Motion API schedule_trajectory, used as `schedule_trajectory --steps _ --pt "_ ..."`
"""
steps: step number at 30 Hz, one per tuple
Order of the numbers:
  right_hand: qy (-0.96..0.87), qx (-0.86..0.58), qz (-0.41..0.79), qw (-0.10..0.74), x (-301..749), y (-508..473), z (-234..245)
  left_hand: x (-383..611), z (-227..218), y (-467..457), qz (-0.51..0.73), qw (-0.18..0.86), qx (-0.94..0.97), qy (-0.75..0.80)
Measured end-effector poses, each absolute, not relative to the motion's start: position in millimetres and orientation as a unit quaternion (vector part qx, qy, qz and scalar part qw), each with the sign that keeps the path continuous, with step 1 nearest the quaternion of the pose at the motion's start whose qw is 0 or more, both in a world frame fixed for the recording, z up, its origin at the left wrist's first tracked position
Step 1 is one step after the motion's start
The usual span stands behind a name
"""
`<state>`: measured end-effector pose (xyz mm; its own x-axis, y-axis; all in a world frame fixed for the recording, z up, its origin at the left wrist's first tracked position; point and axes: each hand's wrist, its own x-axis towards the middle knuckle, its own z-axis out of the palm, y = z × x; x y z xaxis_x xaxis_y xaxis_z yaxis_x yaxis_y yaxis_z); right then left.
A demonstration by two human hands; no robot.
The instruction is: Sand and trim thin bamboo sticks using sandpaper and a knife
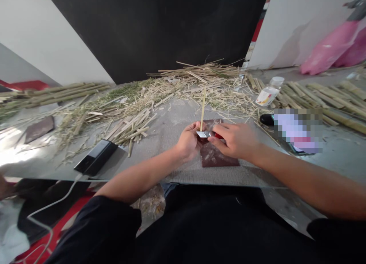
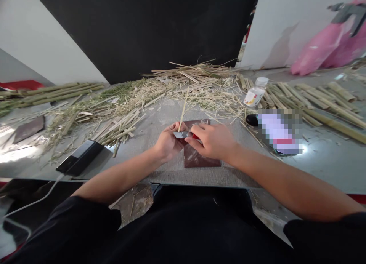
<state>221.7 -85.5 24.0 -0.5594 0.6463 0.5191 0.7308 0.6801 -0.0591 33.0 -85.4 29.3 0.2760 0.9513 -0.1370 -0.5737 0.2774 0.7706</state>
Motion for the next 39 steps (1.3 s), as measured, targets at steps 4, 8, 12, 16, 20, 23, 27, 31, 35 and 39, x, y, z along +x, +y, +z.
schedule_trajectory --steps 4,8,12,16,20,23,27,31,35,39 --pt "-0.877 -0.403 -0.078 0.251 219 -86 24 35 27 -86 0.525 0.725 0.306 0.324" --pt "-0.873 -0.414 -0.076 0.248 219 -85 24 35 23 -85 0.53 0.714 0.323 0.326" --pt "-0.87 -0.415 -0.079 0.255 220 -84 24 34 23 -84 0.53 0.709 0.329 0.329" --pt "-0.868 -0.421 -0.072 0.255 220 -83 23 34 23 -82 0.531 0.706 0.331 0.332" --pt "-0.866 -0.432 -0.063 0.245 221 -79 22 34 23 -82 0.532 0.705 0.32 0.342" --pt "-0.851 -0.462 -0.062 0.242 224 -72 20 35 24 -84 0.529 0.716 0.317 0.326" --pt "-0.84 -0.481 -0.059 0.243 231 -61 17 35 25 -88 0.513 0.731 0.34 0.295" --pt "-0.837 -0.486 -0.052 0.247 233 -58 15 34 26 -89 0.513 0.732 0.349 0.282" --pt "-0.831 -0.494 -0.05 0.252 235 -53 12 34 29 -90 0.497 0.74 0.355 0.281" --pt "-0.829 -0.493 -0.046 0.26 241 -42 7 34 30 -91 0.49 0.745 0.363 0.273"
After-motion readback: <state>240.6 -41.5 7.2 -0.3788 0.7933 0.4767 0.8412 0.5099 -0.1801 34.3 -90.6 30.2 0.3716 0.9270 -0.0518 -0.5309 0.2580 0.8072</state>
